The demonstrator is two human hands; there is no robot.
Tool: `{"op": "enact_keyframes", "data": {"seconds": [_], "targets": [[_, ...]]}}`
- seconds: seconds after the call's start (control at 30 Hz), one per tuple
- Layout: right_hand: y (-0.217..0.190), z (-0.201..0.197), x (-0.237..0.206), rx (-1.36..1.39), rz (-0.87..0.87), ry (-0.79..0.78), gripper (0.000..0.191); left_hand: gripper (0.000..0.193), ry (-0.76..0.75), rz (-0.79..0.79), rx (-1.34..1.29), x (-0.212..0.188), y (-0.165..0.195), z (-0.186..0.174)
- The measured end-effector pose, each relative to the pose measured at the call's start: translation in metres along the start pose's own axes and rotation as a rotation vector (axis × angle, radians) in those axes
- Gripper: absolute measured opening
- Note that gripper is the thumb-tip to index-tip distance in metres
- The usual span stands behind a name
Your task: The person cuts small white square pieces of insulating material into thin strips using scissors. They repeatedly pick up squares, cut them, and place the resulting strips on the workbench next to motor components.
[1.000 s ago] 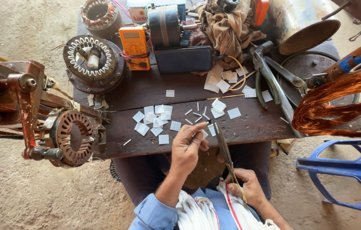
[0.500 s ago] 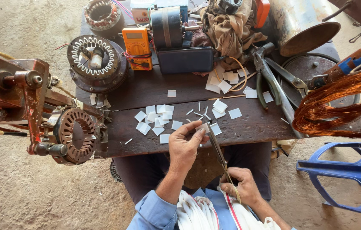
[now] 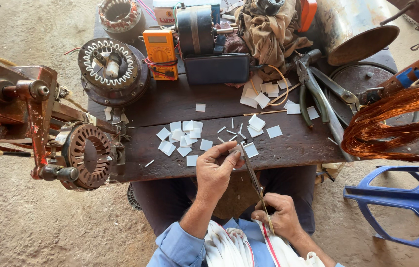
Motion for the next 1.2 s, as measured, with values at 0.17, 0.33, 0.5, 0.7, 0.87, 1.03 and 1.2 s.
{"op": "enact_keyframes", "data": {"seconds": [0.17, 0.33, 0.5, 0.7, 0.87, 1.03, 1.2], "targets": [[-0.001, 0.000, -0.002, 0.026, 0.016, -0.002, 0.041, 0.024, -0.016, 0.010, 0.003, -0.001, 0.005, 0.003], [-0.004, 0.001, -0.002, 0.048, 0.015, 0.000, 0.039, 0.023, 0.000, -0.004, 0.020, -0.002, 0.002, -0.001], [-0.001, -0.008, -0.006, 0.086, -0.046, 0.090, 0.046, 0.010, 0.075, 0.453, 0.960, 0.016, 0.036, -0.020], [0.020, -0.020, -0.013, 0.170, 0.091, 0.156, 0.053, 0.022, 0.110, 0.524, 1.380, 0.031, 0.053, -0.031], [0.030, -0.027, -0.021, 0.236, 0.156, 0.184, 0.053, 0.034, -0.095, 0.693, 1.319, 0.012, 0.047, 0.013], [0.029, -0.028, -0.019, 0.222, 0.147, 0.183, 0.054, 0.057, -0.389, 0.749, 1.328, -0.019, 0.016, 0.051], [0.028, -0.027, -0.018, 0.176, 0.164, 0.156, 0.056, 0.030, -0.384, 0.769, 1.300, -0.039, 0.003, 0.043]]}}
Point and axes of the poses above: each hand's wrist, its own x-axis towards the middle knuckle, its own z-axis out of the palm, y = z × x, the point moved 6 cm from there along x, towards the middle knuckle, and after that the axes turned 9 degrees about -x, right-handed, at the moved point
